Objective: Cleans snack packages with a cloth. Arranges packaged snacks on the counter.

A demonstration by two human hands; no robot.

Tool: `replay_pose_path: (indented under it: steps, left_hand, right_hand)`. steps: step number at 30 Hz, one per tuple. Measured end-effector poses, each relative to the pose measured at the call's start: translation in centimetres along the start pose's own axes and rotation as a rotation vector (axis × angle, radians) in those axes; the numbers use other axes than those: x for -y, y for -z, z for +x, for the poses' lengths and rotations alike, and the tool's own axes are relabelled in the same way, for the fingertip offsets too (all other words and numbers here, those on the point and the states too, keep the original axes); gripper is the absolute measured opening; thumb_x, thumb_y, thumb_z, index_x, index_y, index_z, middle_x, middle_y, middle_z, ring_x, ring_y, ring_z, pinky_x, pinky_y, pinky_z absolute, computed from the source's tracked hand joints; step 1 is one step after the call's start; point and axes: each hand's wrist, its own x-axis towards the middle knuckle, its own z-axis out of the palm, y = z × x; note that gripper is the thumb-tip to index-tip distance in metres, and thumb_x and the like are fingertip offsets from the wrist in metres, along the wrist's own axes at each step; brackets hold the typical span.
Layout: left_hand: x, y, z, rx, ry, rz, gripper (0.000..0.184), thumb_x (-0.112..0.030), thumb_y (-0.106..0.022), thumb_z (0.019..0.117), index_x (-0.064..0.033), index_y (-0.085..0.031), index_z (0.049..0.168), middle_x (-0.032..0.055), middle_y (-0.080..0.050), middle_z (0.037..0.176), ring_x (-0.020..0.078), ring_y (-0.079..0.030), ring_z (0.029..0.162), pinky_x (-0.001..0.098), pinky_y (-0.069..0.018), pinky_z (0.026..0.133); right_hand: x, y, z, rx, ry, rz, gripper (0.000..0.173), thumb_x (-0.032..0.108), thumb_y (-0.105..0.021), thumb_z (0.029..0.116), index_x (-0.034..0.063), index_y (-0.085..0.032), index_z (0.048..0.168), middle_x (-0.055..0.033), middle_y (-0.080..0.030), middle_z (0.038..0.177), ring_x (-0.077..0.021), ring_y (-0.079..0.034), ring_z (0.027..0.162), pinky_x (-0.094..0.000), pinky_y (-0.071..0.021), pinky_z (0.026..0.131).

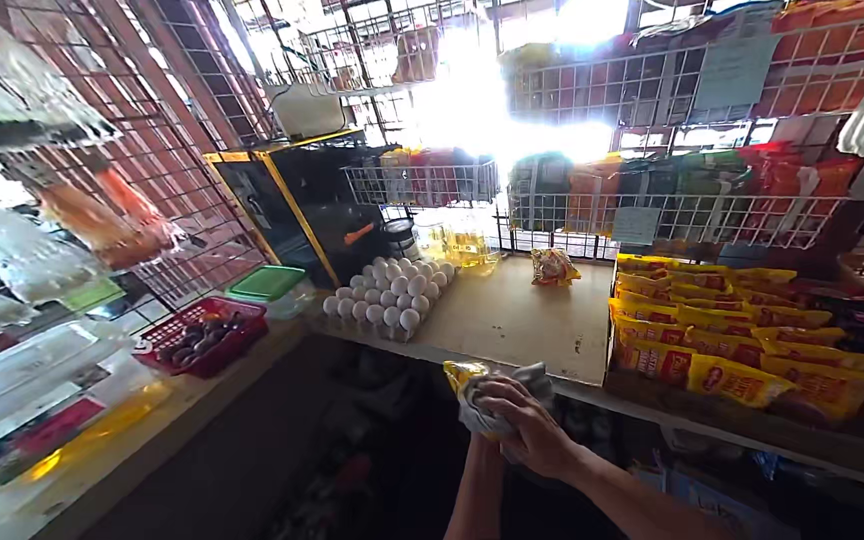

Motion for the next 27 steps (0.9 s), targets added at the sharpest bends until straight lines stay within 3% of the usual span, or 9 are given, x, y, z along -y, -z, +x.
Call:
replay_pose_path:
  steps: [1,4,8,11,14,18,21,23,27]
  left_hand:
    - [1.6,1.9,2.4,-0.005,-0.139,0.048,0.037,-0.015,-0.021,0.1091,0.0004,-0.056,0.109,0.0036,-0.067,0.083,0.0056,-0.065,0.076,0.0218,-0.0560,0.072]
    - [1.3,1.6,4.6,-0.126,-0.188,0.077,0.070,-0.059,-0.013,0.1076,-0.0064,-0.049,0.136,0.0107,-0.066,0.109,0.0171,-0.066,0.094,0.0403,-0.0567,0.079]
    - [2.3,-1.2,2.1,0.018,-0.166,0.178,0.046,-0.038,-0.027,0.1126,-0.0046,-0.043,0.140,0.0091,-0.067,0.104,0.0148,-0.069,0.090,0.0360,-0.0604,0.079]
    - [3.0,-2.4,0.1,0.144,-0.104,0.178,0.027,-0.022,-0.032,0.1124,-0.0043,-0.046,0.129,0.0041,-0.069,0.096,0.0111,-0.071,0.085,0.0309,-0.0612,0.076]
    - [1.4,-1.3,-0.4,0.375,-0.015,0.243,0.056,-0.048,-0.018,0.1078,-0.0060,-0.044,0.135,0.0051,-0.070,0.111,0.0164,-0.070,0.100,0.0382,-0.0593,0.085]
    - [-1.4,0.8,0.8,0.627,-0.098,0.555,0.089,-0.075,-0.061,0.0843,-0.0068,-0.050,0.140,0.0071,-0.072,0.117,0.0221,-0.072,0.102,0.0435,-0.0623,0.086]
    - [-1.5,-1.1,0.4,0.830,-0.256,0.915,0.077,-0.045,-0.083,0.0800,-0.0031,-0.052,0.137,-0.0033,-0.075,0.109,0.0073,-0.073,0.096,0.0290,-0.0627,0.085]
    - [-0.2,-3.6,-1.1,0.883,-0.301,1.047,0.048,-0.012,-0.077,0.0804,0.0011,-0.061,0.124,-0.0061,-0.075,0.099,0.0007,-0.072,0.090,0.0237,-0.0611,0.083]
    - [3.5,-9.2,-2.9,0.955,-0.379,0.949,0.040,-0.006,-0.074,0.0835,0.0013,-0.061,0.120,-0.0063,-0.075,0.098,0.0011,-0.072,0.089,0.0235,-0.0618,0.082]
  right_hand:
    - [-0.3,0.2,-1.4,-0.039,-0.072,0.022,0.032,0.004,-0.067,0.0897,-0.0017,-0.070,0.121,-0.0207,-0.065,0.132,-0.0336,-0.058,0.131,-0.0453,-0.0465,0.112]
    - [-1.1,2.0,-3.8,-0.187,-0.577,0.235,0.034,0.016,-0.066,0.0960,-0.0073,-0.065,0.121,-0.0176,-0.071,0.112,-0.0190,-0.069,0.105,-0.0361,-0.0551,0.096]
    - [-1.0,3.9,-3.6,-0.338,-0.874,0.702,0.082,0.031,-0.077,0.0809,-0.0017,-0.039,0.146,-0.0112,-0.063,0.125,-0.0098,-0.064,0.109,-0.0285,-0.0538,0.096]
    - [0.0,4.3,-2.8,-0.609,-0.932,0.875,0.045,0.006,-0.069,0.0922,-0.0026,-0.051,0.132,-0.0092,-0.070,0.106,-0.0110,-0.070,0.093,-0.0292,-0.0592,0.086]
    - [0.2,5.5,-3.5,-0.706,-0.892,0.907,0.026,-0.001,-0.064,0.0939,-0.0012,-0.059,0.119,-0.0052,-0.073,0.095,-0.0102,-0.071,0.086,-0.0290,-0.0608,0.082]
    - [1.5,8.1,-5.1,-0.611,-0.814,0.715,0.044,0.006,-0.076,0.0854,-0.0041,-0.056,0.123,-0.0056,-0.072,0.101,-0.0091,-0.071,0.092,-0.0285,-0.0601,0.087]
    - [3.4,10.5,-6.8,-0.594,-0.742,0.509,0.037,0.007,-0.082,0.0808,-0.0026,-0.064,0.112,-0.0008,-0.073,0.095,-0.0032,-0.070,0.089,-0.0239,-0.0587,0.086]
    - [4.5,12.1,-8.7,-0.656,-0.724,0.449,0.036,0.006,-0.082,0.0799,-0.0017,-0.065,0.111,0.0000,-0.073,0.096,-0.0019,-0.069,0.090,-0.0226,-0.0579,0.087]
    - [5.5,15.2,-14.8,-0.869,-0.737,0.295,0.028,0.008,-0.077,0.0836,-0.0014,-0.066,0.107,0.0007,-0.071,0.092,-0.0023,-0.068,0.085,-0.0231,-0.0582,0.081]
